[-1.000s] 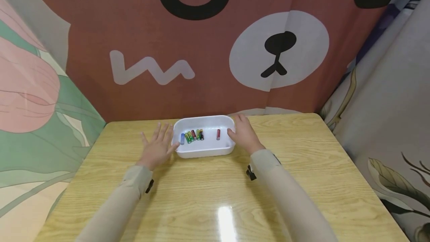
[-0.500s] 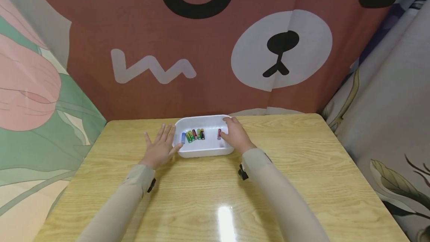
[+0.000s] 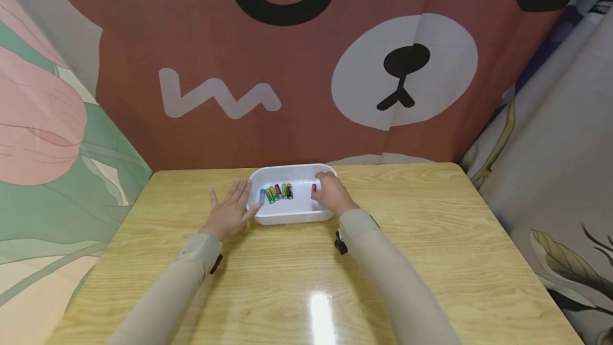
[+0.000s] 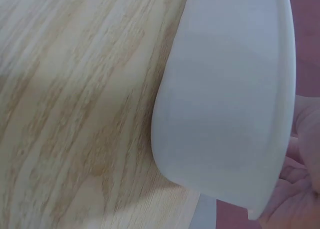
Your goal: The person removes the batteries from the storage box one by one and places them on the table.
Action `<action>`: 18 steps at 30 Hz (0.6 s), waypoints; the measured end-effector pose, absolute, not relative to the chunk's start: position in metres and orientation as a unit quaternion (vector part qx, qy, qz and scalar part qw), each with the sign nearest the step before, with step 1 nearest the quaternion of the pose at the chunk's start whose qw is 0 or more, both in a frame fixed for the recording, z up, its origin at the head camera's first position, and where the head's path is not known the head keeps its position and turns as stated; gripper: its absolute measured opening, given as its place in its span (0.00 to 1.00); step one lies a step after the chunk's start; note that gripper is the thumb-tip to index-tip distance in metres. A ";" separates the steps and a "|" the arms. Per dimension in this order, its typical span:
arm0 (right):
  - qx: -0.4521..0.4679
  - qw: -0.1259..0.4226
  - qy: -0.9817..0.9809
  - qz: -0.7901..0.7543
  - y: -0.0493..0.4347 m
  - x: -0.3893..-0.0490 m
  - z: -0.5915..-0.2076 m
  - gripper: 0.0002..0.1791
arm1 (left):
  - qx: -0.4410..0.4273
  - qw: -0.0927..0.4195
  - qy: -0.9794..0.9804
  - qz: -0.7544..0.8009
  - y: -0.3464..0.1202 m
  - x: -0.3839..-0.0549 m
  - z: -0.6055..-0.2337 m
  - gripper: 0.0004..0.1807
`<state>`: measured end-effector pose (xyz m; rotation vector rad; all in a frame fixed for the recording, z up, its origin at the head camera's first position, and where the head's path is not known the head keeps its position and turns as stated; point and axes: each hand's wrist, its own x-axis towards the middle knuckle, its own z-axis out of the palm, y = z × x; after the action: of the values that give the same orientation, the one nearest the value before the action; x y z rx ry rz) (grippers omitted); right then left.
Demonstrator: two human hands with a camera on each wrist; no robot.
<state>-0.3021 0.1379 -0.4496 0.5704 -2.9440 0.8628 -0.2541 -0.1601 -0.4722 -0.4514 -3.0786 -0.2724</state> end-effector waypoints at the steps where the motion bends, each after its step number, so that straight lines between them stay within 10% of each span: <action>1: 0.183 0.007 -0.944 0.274 0.137 -0.303 -0.450 0.31 | -0.145 0.008 -0.986 -0.087 -0.160 -0.254 -0.472 0.44; 18: 0.203 0.020 -0.963 0.176 0.121 -0.317 -0.462 0.21 | -0.164 0.019 -0.984 -0.070 -0.162 -0.257 -0.480 0.43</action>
<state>-0.3169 0.1206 -0.4624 0.6301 -2.9880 0.5449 -0.2574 -0.1619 -0.4803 -0.5095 -3.0543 -0.2174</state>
